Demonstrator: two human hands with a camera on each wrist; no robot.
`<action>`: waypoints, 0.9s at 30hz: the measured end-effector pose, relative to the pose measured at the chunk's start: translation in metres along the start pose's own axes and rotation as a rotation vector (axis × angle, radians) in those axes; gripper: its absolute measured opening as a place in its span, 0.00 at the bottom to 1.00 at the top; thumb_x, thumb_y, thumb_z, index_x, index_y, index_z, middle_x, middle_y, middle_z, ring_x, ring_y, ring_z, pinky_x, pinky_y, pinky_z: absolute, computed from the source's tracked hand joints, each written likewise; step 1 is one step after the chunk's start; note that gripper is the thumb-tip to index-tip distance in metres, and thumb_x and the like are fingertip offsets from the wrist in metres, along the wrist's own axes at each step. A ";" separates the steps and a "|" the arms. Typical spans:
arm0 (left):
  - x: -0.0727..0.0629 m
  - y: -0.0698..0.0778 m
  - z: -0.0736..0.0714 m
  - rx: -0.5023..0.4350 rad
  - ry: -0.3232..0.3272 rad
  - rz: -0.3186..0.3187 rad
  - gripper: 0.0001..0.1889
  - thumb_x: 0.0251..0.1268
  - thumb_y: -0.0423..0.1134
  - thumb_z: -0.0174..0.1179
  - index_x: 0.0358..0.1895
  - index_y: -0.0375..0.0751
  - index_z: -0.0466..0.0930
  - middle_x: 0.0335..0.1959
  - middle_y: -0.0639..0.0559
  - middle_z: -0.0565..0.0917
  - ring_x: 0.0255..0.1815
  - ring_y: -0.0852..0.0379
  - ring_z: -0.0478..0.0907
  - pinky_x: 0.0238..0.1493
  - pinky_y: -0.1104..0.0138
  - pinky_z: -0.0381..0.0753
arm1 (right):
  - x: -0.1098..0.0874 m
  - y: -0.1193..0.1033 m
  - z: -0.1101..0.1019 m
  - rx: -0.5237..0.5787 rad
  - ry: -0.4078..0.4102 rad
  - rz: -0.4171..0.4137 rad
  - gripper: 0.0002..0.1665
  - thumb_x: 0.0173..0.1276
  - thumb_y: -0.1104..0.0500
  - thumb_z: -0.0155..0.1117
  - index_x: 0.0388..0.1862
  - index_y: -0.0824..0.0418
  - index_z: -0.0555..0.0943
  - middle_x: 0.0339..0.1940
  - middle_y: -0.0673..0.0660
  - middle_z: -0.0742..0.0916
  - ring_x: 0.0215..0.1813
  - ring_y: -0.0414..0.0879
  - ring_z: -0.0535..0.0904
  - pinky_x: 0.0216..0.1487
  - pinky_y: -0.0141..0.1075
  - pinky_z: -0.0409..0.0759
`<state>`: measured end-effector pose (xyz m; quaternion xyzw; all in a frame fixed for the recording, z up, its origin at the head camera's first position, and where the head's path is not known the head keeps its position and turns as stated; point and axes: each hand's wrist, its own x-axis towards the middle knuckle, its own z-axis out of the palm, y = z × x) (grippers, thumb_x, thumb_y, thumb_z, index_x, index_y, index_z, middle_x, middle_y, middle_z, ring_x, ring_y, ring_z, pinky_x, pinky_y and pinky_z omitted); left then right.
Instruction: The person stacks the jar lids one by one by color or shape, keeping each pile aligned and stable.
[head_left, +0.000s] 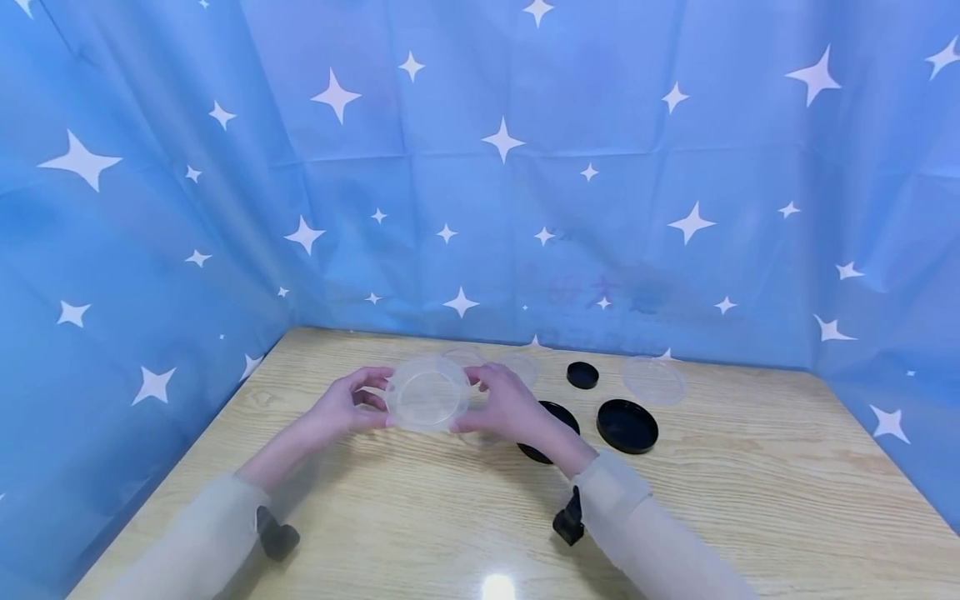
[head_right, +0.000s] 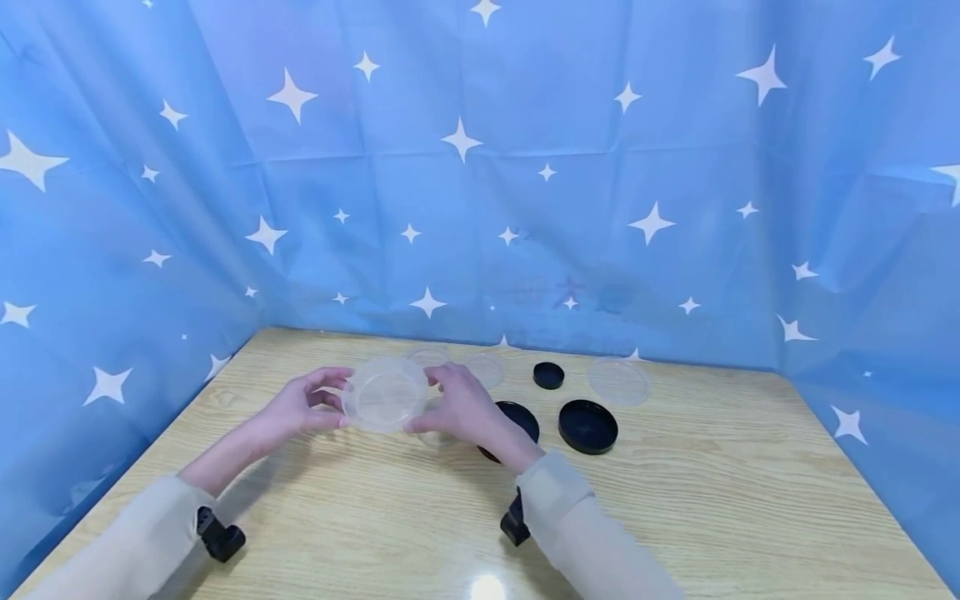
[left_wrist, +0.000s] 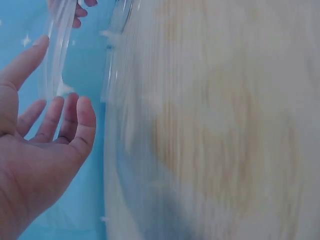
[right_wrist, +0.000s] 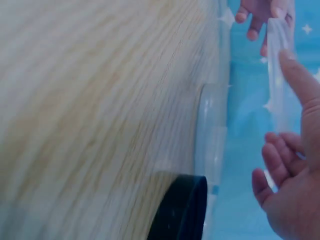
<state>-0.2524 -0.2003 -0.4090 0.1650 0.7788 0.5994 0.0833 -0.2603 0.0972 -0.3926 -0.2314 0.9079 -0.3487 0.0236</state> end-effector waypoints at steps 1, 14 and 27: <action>-0.001 0.002 0.003 0.003 -0.007 0.007 0.42 0.52 0.25 0.75 0.72 0.28 0.66 0.57 0.33 0.73 0.48 0.48 0.79 0.42 0.64 0.87 | -0.004 -0.001 -0.002 -0.010 -0.003 0.008 0.52 0.51 0.42 0.85 0.71 0.61 0.75 0.56 0.53 0.81 0.55 0.51 0.76 0.51 0.46 0.79; -0.020 0.025 0.041 0.087 -0.101 0.067 0.39 0.51 0.27 0.77 0.67 0.27 0.67 0.53 0.37 0.73 0.46 0.45 0.79 0.41 0.63 0.85 | -0.064 0.002 -0.017 0.017 0.020 -0.024 0.46 0.49 0.45 0.86 0.67 0.59 0.80 0.45 0.50 0.81 0.45 0.51 0.75 0.41 0.41 0.76; -0.037 0.032 0.069 0.188 -0.202 0.069 0.36 0.48 0.32 0.80 0.62 0.28 0.73 0.47 0.43 0.79 0.43 0.52 0.83 0.42 0.62 0.85 | -0.111 0.011 -0.027 -0.011 0.000 -0.043 0.49 0.45 0.44 0.87 0.65 0.63 0.80 0.41 0.46 0.80 0.42 0.43 0.73 0.41 0.35 0.76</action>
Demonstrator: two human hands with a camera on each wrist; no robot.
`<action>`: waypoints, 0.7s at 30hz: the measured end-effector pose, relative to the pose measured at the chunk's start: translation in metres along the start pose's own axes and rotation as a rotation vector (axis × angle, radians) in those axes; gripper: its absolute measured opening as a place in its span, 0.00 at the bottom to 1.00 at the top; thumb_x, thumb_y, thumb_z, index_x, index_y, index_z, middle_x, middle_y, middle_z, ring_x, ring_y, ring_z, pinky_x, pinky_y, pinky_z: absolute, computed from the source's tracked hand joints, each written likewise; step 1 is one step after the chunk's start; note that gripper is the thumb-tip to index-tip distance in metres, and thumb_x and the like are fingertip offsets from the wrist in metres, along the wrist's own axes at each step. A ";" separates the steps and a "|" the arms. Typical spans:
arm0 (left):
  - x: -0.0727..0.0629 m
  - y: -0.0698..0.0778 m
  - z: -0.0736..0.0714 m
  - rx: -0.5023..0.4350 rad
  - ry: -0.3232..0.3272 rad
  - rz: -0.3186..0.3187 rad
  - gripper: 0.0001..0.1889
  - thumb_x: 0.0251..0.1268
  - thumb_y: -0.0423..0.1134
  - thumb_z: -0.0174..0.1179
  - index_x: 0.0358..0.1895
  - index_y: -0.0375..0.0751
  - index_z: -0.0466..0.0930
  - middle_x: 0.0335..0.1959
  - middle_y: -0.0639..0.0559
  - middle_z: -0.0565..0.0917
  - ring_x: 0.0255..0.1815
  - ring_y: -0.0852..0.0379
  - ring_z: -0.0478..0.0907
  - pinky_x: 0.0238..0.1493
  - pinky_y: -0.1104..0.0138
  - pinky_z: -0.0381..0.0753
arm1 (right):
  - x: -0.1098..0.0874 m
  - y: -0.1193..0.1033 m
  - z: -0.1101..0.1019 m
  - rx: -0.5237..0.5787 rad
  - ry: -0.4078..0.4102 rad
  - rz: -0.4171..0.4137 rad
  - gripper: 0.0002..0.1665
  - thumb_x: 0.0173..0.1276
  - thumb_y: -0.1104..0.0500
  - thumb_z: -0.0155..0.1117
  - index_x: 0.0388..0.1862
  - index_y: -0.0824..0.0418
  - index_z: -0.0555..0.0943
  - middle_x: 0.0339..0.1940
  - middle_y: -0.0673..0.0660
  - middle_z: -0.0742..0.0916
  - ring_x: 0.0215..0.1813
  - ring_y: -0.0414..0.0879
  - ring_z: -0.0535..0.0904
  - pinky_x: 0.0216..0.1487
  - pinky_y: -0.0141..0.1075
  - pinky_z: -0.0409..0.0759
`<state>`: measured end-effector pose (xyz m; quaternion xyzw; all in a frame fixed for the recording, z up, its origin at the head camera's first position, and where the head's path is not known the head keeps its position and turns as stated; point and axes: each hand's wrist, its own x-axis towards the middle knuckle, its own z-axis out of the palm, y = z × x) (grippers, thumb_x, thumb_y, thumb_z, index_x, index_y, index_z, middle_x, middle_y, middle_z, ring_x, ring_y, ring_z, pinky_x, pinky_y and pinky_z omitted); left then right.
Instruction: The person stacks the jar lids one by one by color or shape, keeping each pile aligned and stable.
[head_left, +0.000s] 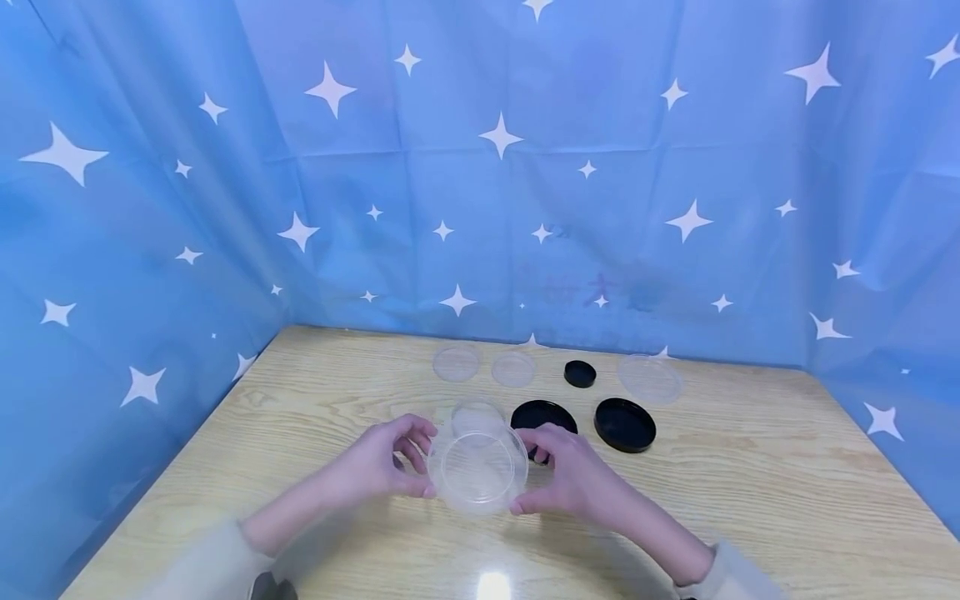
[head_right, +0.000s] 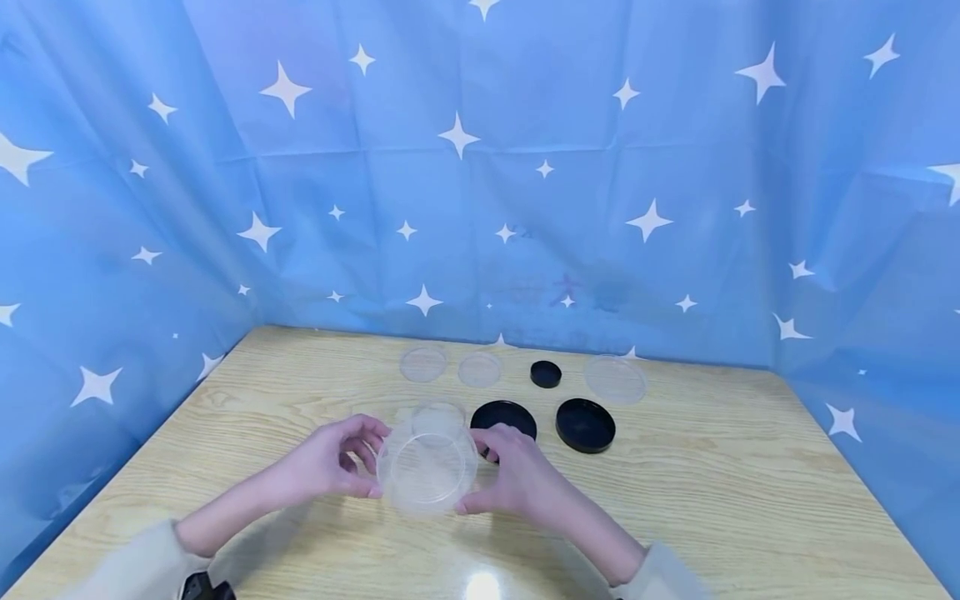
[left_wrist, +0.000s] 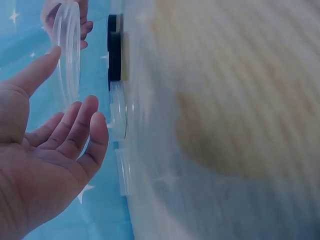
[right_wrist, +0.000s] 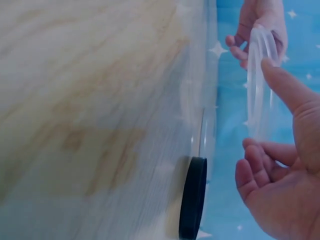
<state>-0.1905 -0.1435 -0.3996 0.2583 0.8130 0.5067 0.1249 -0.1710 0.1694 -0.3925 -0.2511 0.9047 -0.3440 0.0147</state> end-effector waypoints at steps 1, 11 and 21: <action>-0.001 0.000 0.002 0.000 -0.009 -0.004 0.35 0.48 0.32 0.80 0.61 0.28 0.73 0.47 0.44 0.80 0.42 0.52 0.83 0.42 0.62 0.84 | -0.003 0.000 -0.001 0.001 -0.007 -0.002 0.49 0.45 0.44 0.87 0.64 0.63 0.80 0.41 0.46 0.80 0.42 0.43 0.72 0.40 0.35 0.76; -0.009 -0.001 0.016 -0.008 -0.077 0.001 0.31 0.50 0.31 0.78 0.57 0.30 0.74 0.44 0.47 0.80 0.37 0.55 0.82 0.42 0.66 0.84 | -0.018 0.003 0.002 -0.017 -0.028 -0.081 0.38 0.44 0.46 0.88 0.50 0.62 0.83 0.36 0.41 0.77 0.38 0.38 0.70 0.37 0.32 0.73; -0.020 -0.007 0.028 0.092 -0.109 0.033 0.31 0.51 0.37 0.79 0.57 0.33 0.75 0.41 0.53 0.82 0.36 0.60 0.81 0.41 0.68 0.81 | -0.030 0.008 0.008 -0.084 -0.111 -0.074 0.44 0.47 0.44 0.87 0.57 0.68 0.82 0.38 0.40 0.79 0.41 0.36 0.74 0.44 0.35 0.78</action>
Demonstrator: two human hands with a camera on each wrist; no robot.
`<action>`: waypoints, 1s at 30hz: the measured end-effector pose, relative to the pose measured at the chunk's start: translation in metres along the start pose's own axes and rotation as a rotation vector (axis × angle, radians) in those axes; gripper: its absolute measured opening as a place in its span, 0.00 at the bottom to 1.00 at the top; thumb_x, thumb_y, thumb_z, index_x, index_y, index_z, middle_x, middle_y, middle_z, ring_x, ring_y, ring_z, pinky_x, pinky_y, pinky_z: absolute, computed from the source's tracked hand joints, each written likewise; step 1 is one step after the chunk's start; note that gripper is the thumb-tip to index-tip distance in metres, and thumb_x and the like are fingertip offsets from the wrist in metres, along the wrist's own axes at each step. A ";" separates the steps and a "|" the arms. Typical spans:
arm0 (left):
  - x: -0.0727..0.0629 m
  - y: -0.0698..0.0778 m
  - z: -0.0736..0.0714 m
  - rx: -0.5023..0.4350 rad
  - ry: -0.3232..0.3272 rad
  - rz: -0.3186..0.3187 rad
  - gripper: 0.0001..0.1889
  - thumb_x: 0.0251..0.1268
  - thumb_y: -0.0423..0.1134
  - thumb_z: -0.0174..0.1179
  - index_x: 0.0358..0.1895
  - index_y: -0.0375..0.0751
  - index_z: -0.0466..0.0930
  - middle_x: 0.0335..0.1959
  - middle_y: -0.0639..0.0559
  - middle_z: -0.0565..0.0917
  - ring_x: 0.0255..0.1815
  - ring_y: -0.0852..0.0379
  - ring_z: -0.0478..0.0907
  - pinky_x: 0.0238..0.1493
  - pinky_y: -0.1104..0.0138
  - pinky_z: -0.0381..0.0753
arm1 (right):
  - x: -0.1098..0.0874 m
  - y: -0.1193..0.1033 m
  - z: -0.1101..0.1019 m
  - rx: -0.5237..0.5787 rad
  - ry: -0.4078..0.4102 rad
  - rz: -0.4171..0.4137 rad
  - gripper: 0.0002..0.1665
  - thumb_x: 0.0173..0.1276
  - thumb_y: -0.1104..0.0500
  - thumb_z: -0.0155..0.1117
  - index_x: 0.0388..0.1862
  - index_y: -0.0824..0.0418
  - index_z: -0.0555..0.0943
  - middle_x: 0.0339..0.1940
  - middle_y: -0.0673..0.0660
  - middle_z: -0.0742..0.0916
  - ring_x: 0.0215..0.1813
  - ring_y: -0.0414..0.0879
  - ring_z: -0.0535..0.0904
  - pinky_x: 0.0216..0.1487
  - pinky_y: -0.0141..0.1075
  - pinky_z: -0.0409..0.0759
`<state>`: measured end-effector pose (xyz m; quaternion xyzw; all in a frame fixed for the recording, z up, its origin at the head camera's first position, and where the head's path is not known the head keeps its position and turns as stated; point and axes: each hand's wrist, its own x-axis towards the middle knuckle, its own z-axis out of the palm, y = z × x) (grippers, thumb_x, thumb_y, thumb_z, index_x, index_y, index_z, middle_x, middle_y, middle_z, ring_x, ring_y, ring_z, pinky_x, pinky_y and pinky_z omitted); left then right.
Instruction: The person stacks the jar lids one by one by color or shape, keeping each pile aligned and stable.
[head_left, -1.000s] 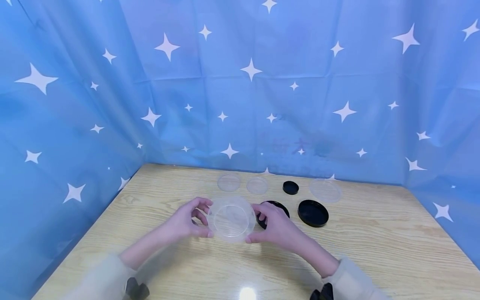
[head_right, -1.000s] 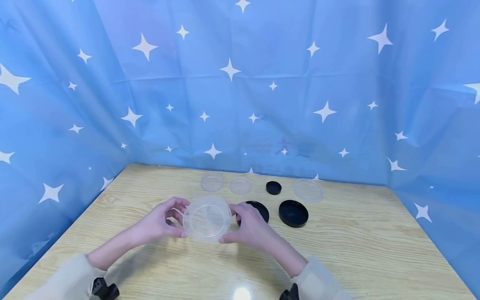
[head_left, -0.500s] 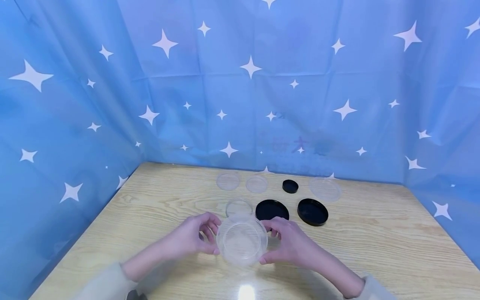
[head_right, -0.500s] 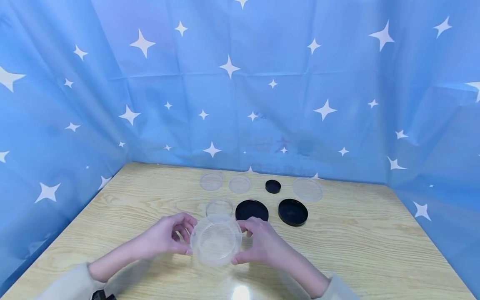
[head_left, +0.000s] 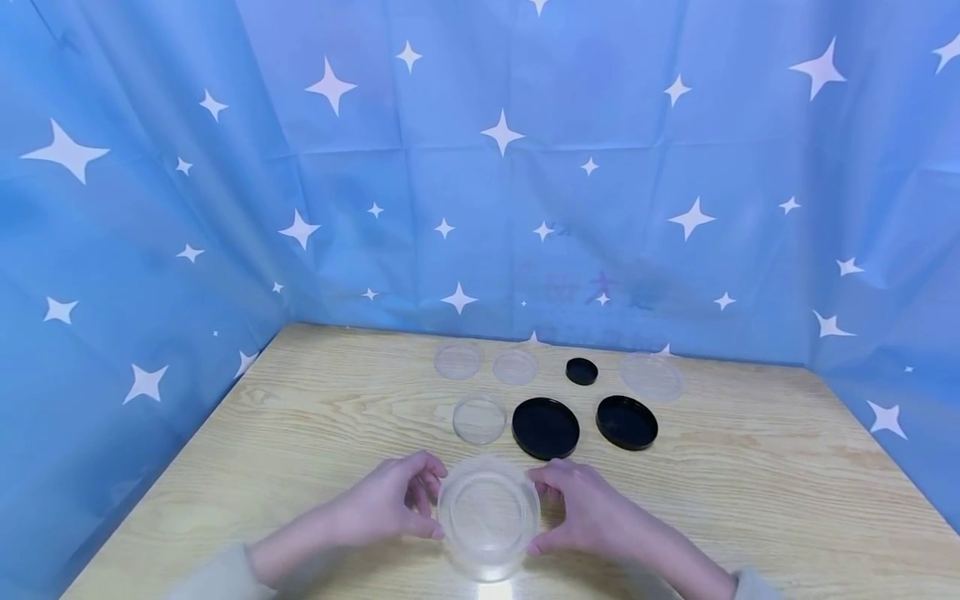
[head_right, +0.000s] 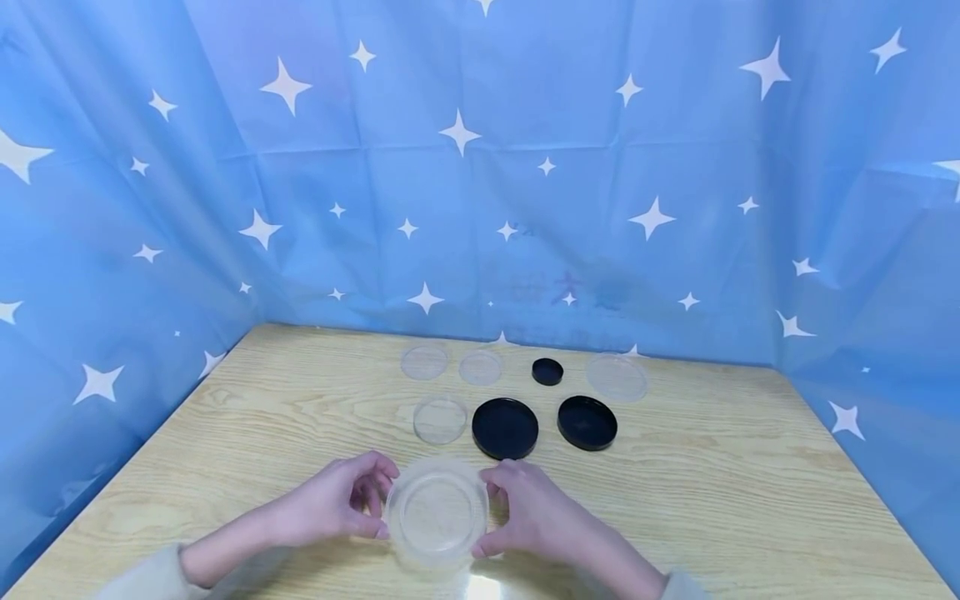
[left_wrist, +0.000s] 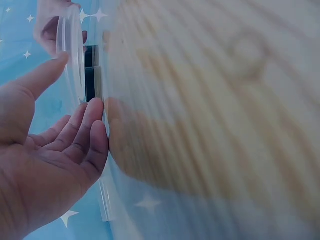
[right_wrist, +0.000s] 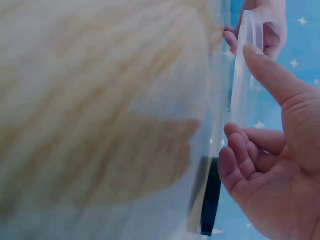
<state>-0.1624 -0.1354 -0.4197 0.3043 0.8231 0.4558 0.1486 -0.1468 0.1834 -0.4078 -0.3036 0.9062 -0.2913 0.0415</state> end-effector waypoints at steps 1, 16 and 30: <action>0.000 0.001 0.001 0.003 -0.001 -0.001 0.31 0.50 0.37 0.79 0.57 0.33 0.75 0.41 0.53 0.81 0.36 0.60 0.81 0.40 0.69 0.81 | -0.001 0.001 0.001 0.005 -0.008 -0.004 0.45 0.47 0.44 0.86 0.58 0.69 0.82 0.39 0.40 0.80 0.41 0.36 0.74 0.45 0.36 0.79; 0.005 0.002 0.006 0.014 -0.022 -0.027 0.32 0.49 0.36 0.80 0.58 0.31 0.76 0.43 0.54 0.79 0.35 0.60 0.77 0.36 0.71 0.77 | -0.005 0.007 0.004 0.035 -0.020 -0.023 0.37 0.48 0.44 0.86 0.52 0.61 0.83 0.36 0.39 0.78 0.40 0.34 0.74 0.43 0.34 0.78; 0.008 0.000 0.006 0.032 -0.045 -0.023 0.32 0.49 0.34 0.79 0.58 0.32 0.75 0.43 0.55 0.78 0.35 0.62 0.76 0.37 0.71 0.77 | 0.000 0.008 0.001 0.024 -0.088 -0.026 0.27 0.48 0.45 0.84 0.31 0.49 0.72 0.30 0.40 0.75 0.36 0.36 0.70 0.39 0.32 0.71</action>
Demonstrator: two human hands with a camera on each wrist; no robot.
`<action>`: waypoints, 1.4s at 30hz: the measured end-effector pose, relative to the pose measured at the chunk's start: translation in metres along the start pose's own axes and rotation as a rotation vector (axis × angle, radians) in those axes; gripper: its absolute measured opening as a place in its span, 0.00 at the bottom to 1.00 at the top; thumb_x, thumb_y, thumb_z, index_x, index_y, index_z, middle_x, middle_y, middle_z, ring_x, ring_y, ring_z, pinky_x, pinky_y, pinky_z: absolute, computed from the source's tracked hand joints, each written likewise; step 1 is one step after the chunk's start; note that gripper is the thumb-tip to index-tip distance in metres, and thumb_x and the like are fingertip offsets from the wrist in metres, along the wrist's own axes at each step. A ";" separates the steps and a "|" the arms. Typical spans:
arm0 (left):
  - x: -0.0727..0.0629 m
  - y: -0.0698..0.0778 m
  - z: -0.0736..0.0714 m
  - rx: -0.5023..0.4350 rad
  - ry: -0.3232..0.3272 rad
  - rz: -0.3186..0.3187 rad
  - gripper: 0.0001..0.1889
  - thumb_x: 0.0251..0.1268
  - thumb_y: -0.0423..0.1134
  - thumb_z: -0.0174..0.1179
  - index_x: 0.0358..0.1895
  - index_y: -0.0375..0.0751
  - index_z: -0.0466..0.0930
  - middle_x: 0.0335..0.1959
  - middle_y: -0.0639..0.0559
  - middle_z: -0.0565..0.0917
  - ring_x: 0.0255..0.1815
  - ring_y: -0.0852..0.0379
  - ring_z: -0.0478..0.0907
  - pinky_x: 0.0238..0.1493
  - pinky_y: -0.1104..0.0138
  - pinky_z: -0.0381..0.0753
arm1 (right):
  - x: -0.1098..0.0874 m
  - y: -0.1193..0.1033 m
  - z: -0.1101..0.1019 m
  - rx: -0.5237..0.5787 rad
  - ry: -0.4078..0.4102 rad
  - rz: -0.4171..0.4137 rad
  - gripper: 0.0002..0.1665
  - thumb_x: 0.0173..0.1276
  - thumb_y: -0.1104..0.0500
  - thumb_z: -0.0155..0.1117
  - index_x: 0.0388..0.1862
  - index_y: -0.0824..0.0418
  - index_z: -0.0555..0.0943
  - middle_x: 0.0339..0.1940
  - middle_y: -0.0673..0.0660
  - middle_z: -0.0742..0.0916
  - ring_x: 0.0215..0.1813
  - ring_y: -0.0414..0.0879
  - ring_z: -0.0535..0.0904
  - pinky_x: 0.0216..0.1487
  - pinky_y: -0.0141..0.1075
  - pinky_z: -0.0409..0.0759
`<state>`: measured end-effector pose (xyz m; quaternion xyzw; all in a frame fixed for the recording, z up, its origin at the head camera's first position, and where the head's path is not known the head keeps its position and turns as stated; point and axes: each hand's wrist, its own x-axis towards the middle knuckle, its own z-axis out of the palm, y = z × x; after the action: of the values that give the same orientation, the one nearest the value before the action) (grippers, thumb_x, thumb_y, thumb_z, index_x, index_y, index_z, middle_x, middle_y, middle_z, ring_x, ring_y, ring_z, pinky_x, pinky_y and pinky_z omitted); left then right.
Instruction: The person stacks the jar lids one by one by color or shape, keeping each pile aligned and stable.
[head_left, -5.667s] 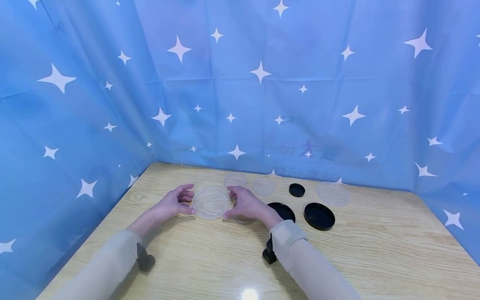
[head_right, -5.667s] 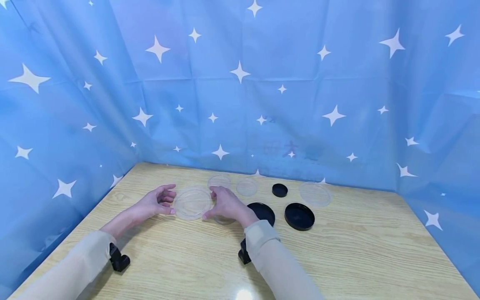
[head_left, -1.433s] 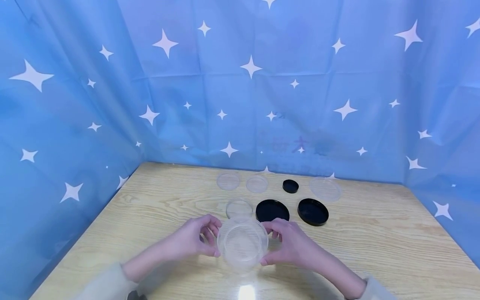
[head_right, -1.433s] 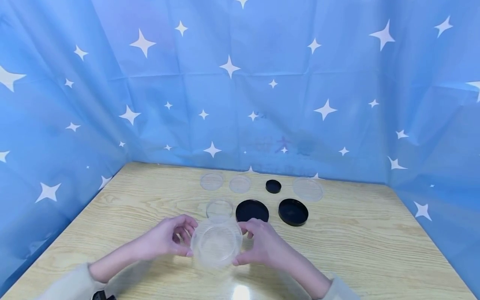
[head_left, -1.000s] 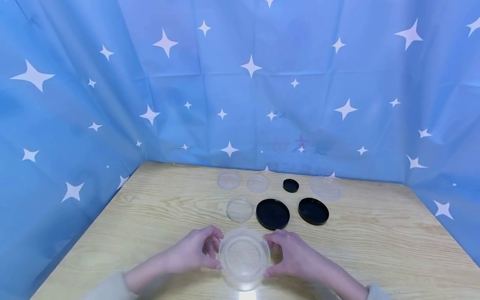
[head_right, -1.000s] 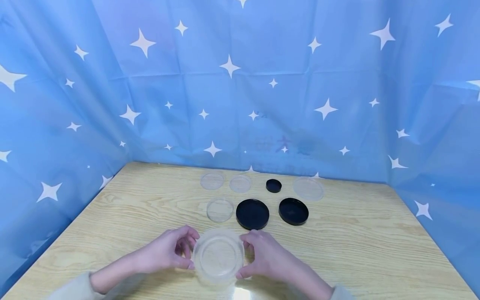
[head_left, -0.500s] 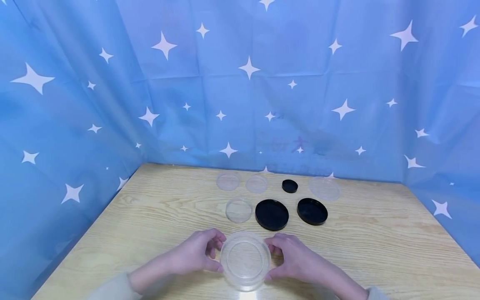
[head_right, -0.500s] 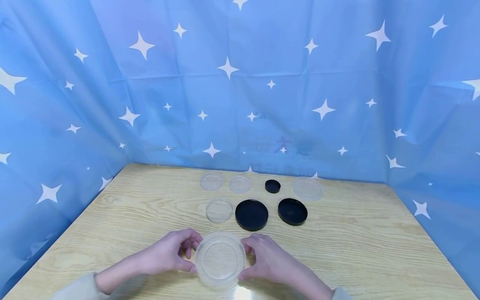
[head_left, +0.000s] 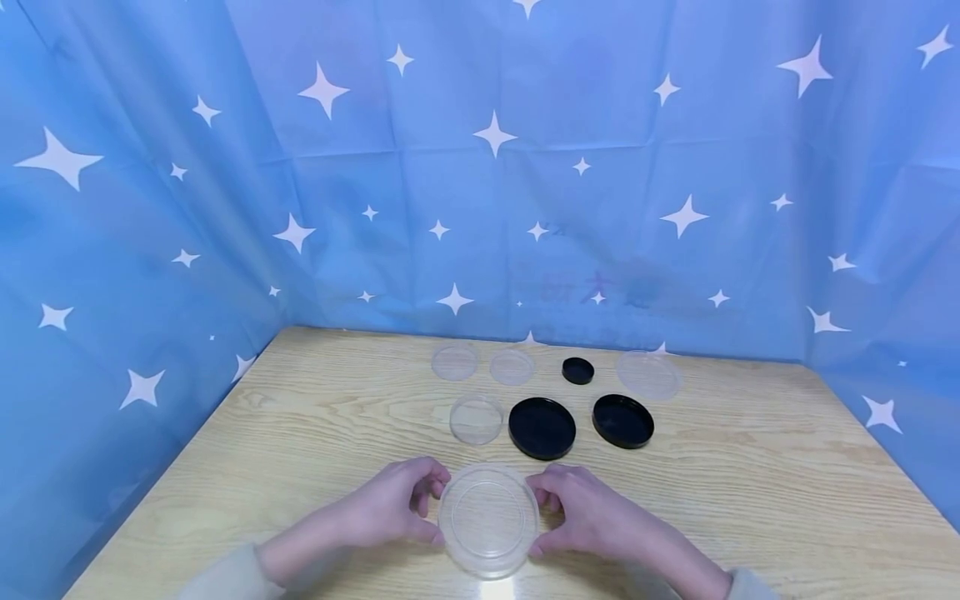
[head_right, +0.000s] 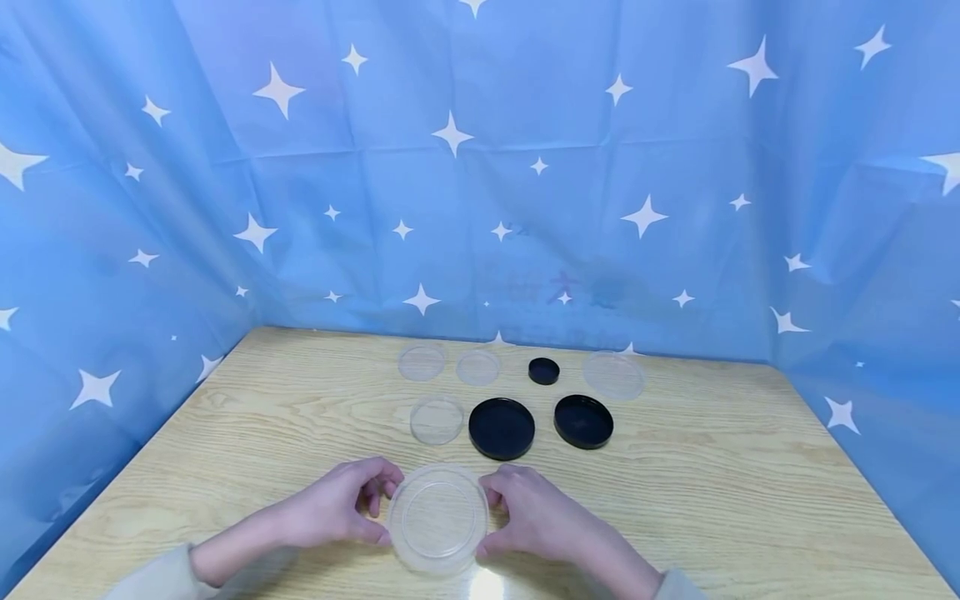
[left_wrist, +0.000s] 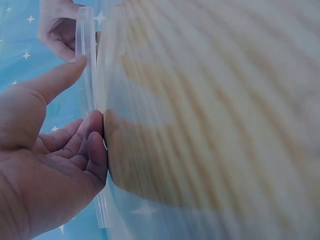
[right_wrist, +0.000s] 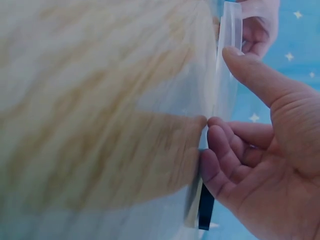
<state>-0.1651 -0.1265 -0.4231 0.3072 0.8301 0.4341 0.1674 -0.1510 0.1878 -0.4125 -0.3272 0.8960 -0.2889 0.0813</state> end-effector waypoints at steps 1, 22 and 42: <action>0.000 0.000 0.000 0.000 -0.001 -0.002 0.32 0.49 0.34 0.79 0.58 0.31 0.75 0.43 0.55 0.78 0.35 0.62 0.76 0.37 0.71 0.77 | 0.000 0.000 0.000 0.000 -0.001 0.001 0.27 0.48 0.45 0.84 0.31 0.50 0.72 0.30 0.40 0.75 0.36 0.36 0.70 0.39 0.32 0.71; -0.001 -0.001 0.000 -0.001 0.013 -0.006 0.30 0.47 0.32 0.77 0.55 0.34 0.76 0.43 0.54 0.78 0.35 0.61 0.77 0.37 0.70 0.76 | 0.001 0.000 0.001 0.017 -0.002 -0.008 0.27 0.49 0.48 0.85 0.31 0.51 0.72 0.29 0.41 0.74 0.35 0.36 0.70 0.38 0.32 0.71; -0.002 0.002 -0.010 -0.028 0.002 -0.002 0.35 0.49 0.34 0.77 0.62 0.32 0.73 0.46 0.51 0.79 0.35 0.60 0.79 0.39 0.69 0.79 | -0.005 -0.007 -0.015 0.085 0.014 0.068 0.38 0.57 0.51 0.81 0.62 0.68 0.80 0.42 0.45 0.81 0.39 0.36 0.76 0.40 0.34 0.79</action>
<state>-0.1679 -0.1333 -0.4158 0.3037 0.8245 0.4457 0.1714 -0.1483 0.1934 -0.3965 -0.2908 0.8941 -0.3259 0.0988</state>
